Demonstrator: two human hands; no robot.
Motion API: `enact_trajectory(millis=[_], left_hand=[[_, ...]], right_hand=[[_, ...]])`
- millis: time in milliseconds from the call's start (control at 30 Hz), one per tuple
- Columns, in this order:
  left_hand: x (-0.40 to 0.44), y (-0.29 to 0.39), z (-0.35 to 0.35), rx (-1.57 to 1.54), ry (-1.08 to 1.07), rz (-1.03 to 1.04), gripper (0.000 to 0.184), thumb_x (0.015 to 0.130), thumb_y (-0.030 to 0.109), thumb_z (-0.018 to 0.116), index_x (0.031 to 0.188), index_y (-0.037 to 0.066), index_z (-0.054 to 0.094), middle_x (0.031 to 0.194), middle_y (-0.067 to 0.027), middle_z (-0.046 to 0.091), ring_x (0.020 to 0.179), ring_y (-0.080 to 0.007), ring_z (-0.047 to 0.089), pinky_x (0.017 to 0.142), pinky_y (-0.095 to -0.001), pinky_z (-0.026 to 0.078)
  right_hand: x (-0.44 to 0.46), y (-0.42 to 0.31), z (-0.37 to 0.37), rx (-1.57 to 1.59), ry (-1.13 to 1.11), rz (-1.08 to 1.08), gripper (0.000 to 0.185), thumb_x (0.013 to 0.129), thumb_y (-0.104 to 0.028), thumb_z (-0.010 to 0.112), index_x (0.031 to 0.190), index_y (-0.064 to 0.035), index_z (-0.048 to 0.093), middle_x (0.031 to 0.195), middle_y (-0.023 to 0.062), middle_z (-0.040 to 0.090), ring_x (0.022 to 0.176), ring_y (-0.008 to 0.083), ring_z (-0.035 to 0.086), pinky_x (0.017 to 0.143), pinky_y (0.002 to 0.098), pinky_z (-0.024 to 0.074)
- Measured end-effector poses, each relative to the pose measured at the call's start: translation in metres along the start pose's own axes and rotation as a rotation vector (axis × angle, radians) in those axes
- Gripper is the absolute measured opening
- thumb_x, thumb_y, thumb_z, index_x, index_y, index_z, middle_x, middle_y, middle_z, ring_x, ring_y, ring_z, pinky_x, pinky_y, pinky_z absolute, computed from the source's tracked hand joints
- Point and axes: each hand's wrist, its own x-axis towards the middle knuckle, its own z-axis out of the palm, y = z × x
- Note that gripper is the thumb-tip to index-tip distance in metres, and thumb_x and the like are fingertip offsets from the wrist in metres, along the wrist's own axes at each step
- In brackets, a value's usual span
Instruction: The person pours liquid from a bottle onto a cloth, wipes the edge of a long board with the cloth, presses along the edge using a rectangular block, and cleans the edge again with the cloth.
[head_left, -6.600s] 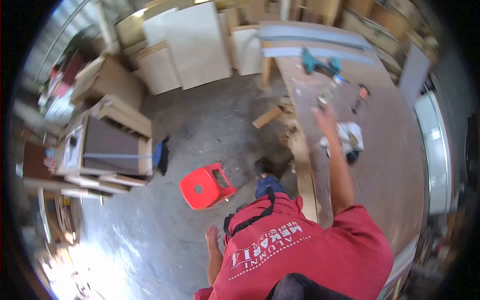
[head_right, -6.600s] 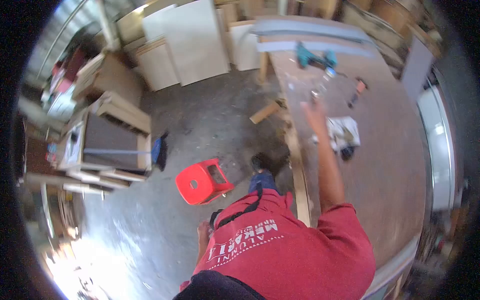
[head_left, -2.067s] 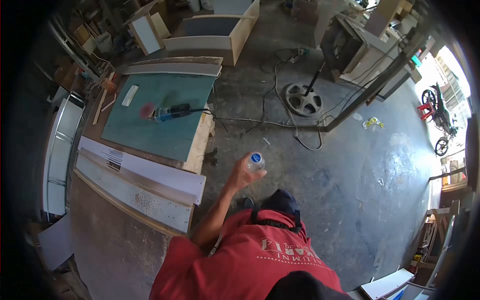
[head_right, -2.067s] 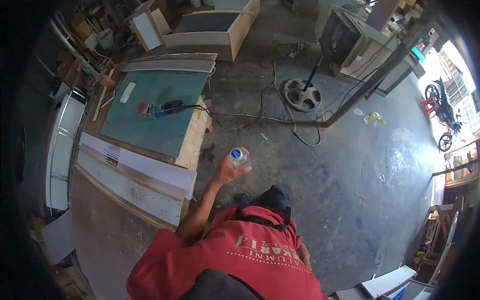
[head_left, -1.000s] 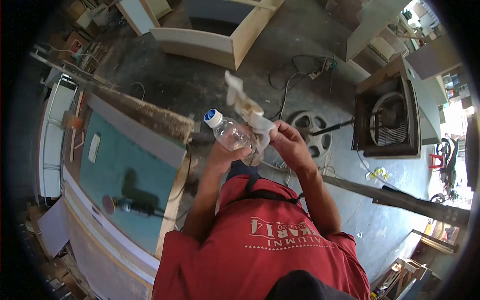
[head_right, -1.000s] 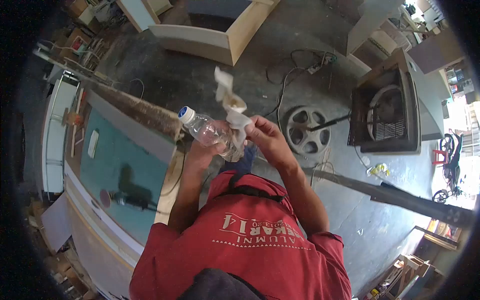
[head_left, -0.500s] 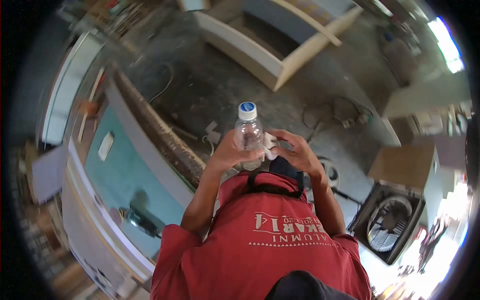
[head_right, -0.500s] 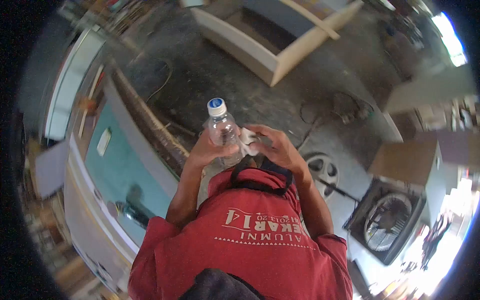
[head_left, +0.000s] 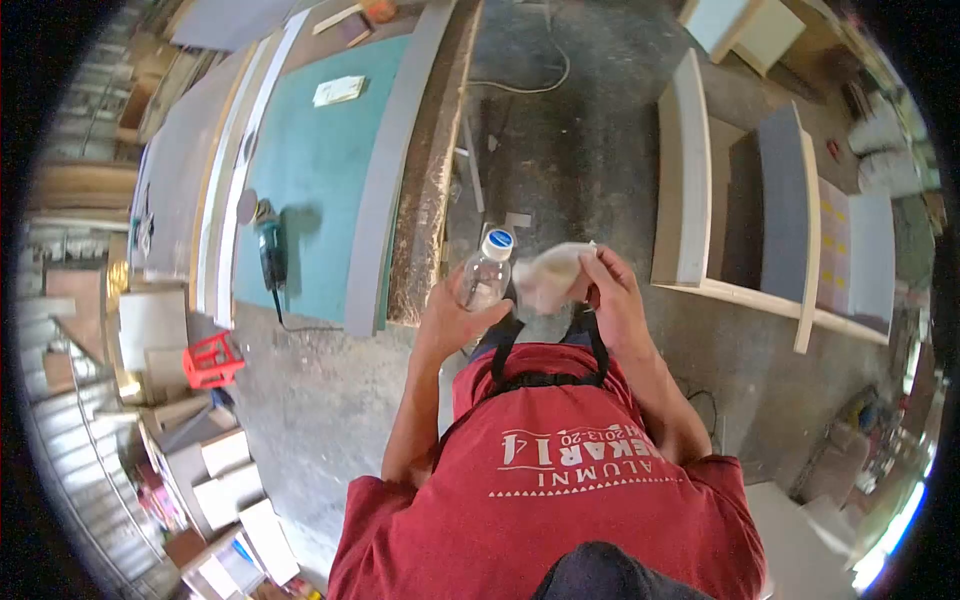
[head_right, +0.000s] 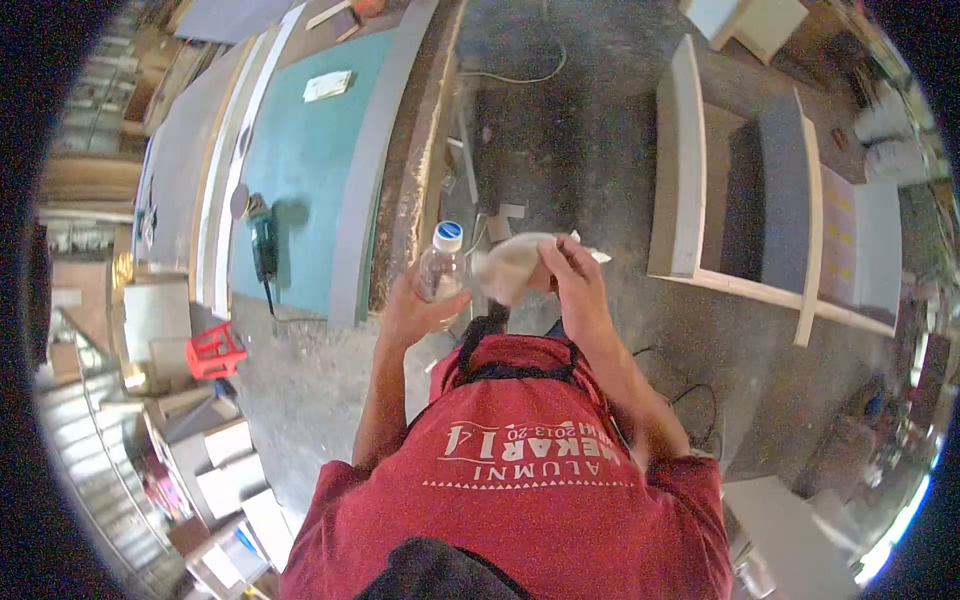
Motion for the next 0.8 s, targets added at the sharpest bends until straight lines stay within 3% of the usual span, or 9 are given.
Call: enact_trajectory(millis=[67, 100, 167, 300, 367, 467, 600, 667, 800], left_hand=[[-0.011, -0.001, 0.002, 0.299, 0.125, 0.023, 0.068, 0.073, 0.031, 0.092, 0.126, -0.004, 0.067, 0.107, -0.0208, 0.076, 0.099, -0.0275, 0.074, 0.090, -0.0395, 0.055], [-0.017, 0.000, 0.002, 0.294, 0.137, -0.004, 0.068, 0.073, 0.031, 0.092, 0.126, -0.004, 0.067, 0.107, -0.0208, 0.076, 0.099, -0.0275, 0.074, 0.090, -0.0395, 0.055], [-0.023, 0.003, 0.000, 0.405, 0.124, -0.064, 0.079, 0.071, 0.038, 0.093, 0.132, -0.005, 0.065, 0.113, -0.0253, 0.075, 0.105, -0.0355, 0.074, 0.091, -0.0418, 0.056], [-0.034, 0.013, -0.014, 0.478, 0.143, -0.197, 0.084, 0.070, 0.037, 0.094, 0.136, -0.003, 0.063, 0.115, -0.0211, 0.076, 0.106, -0.0305, 0.074, 0.092, -0.0413, 0.056], [-0.032, 0.027, -0.025, 0.541, 0.060, -0.242, 0.079, 0.069, 0.042, 0.092, 0.134, 0.003, 0.066, 0.100, -0.0235, 0.076, 0.097, -0.0372, 0.075, 0.085, -0.0438, 0.058], [-0.041, 0.012, -0.049, 0.617, 0.125, -0.155, 0.077, 0.068, 0.040, 0.091, 0.133, 0.006, 0.067, 0.092, -0.0214, 0.076, 0.092, -0.0371, 0.075, 0.081, -0.0455, 0.057], [-0.043, 0.016, -0.086, 0.654, 0.027, -0.228, 0.077, 0.068, 0.041, 0.089, 0.133, 0.006, 0.067, 0.091, -0.0200, 0.076, 0.092, -0.0374, 0.074, 0.082, -0.0471, 0.057], [-0.045, 0.018, -0.101, 0.731, -0.007, -0.295, 0.077, 0.066, 0.041, 0.092, 0.131, 0.005, 0.069, 0.101, -0.0224, 0.076, 0.098, -0.0384, 0.074, 0.086, -0.0458, 0.057], [-0.053, 0.003, -0.129, 0.779, 0.033, -0.194, 0.075, 0.066, 0.040, 0.092, 0.128, 0.006, 0.070, 0.097, -0.0208, 0.076, 0.096, -0.0380, 0.074, 0.083, -0.0468, 0.057]], right_hand=[[0.016, -0.017, 0.011, -0.007, 0.074, 0.064, 0.023, 0.106, -0.026, 0.065, 0.112, -0.0050, 0.072, 0.092, -0.0070, 0.064, 0.081, 0.0029, 0.053, 0.070, 0.0223, 0.0427], [0.024, -0.012, 0.011, -0.014, 0.063, 0.091, 0.023, 0.106, -0.026, 0.065, 0.112, -0.0050, 0.072, 0.092, -0.0070, 0.064, 0.081, 0.0029, 0.053, 0.070, 0.0223, 0.0427], [0.039, 0.005, 0.010, 0.009, -0.099, 0.065, 0.027, 0.106, -0.028, 0.065, 0.115, -0.0046, 0.073, 0.093, -0.0061, 0.065, 0.080, 0.0026, 0.054, 0.071, 0.0214, 0.0437], [0.044, 0.005, 0.030, 0.015, -0.251, 0.211, 0.029, 0.108, -0.028, 0.062, 0.122, -0.0046, 0.072, 0.098, -0.0045, 0.068, 0.081, 0.0035, 0.057, 0.072, 0.0226, 0.0479], [0.043, 0.008, 0.043, 0.045, -0.269, 0.242, 0.029, 0.108, -0.027, 0.061, 0.123, -0.0043, 0.071, 0.101, -0.0033, 0.069, 0.083, 0.0048, 0.060, 0.075, 0.0241, 0.0510], [0.042, 0.014, 0.059, 0.100, -0.294, 0.263, 0.030, 0.109, -0.026, 0.059, 0.125, -0.0034, 0.070, 0.106, -0.0005, 0.071, 0.087, 0.0078, 0.064, 0.082, 0.0277, 0.0562], [0.042, 0.026, 0.084, 0.132, -0.295, 0.290, 0.030, 0.109, -0.024, 0.058, 0.127, -0.0024, 0.068, 0.111, 0.0029, 0.071, 0.089, 0.0113, 0.067, 0.087, 0.0319, 0.0591], [0.042, 0.036, 0.094, 0.144, -0.294, 0.309, 0.030, 0.109, -0.025, 0.058, 0.127, -0.0023, 0.068, 0.112, 0.0035, 0.072, 0.091, 0.0128, 0.068, 0.087, 0.0332, 0.0592], [0.045, 0.055, 0.115, 0.215, -0.337, 0.322, 0.033, 0.109, -0.028, 0.057, 0.128, -0.0022, 0.067, 0.114, 0.0058, 0.072, 0.095, 0.0170, 0.070, 0.089, 0.0375, 0.0597]])
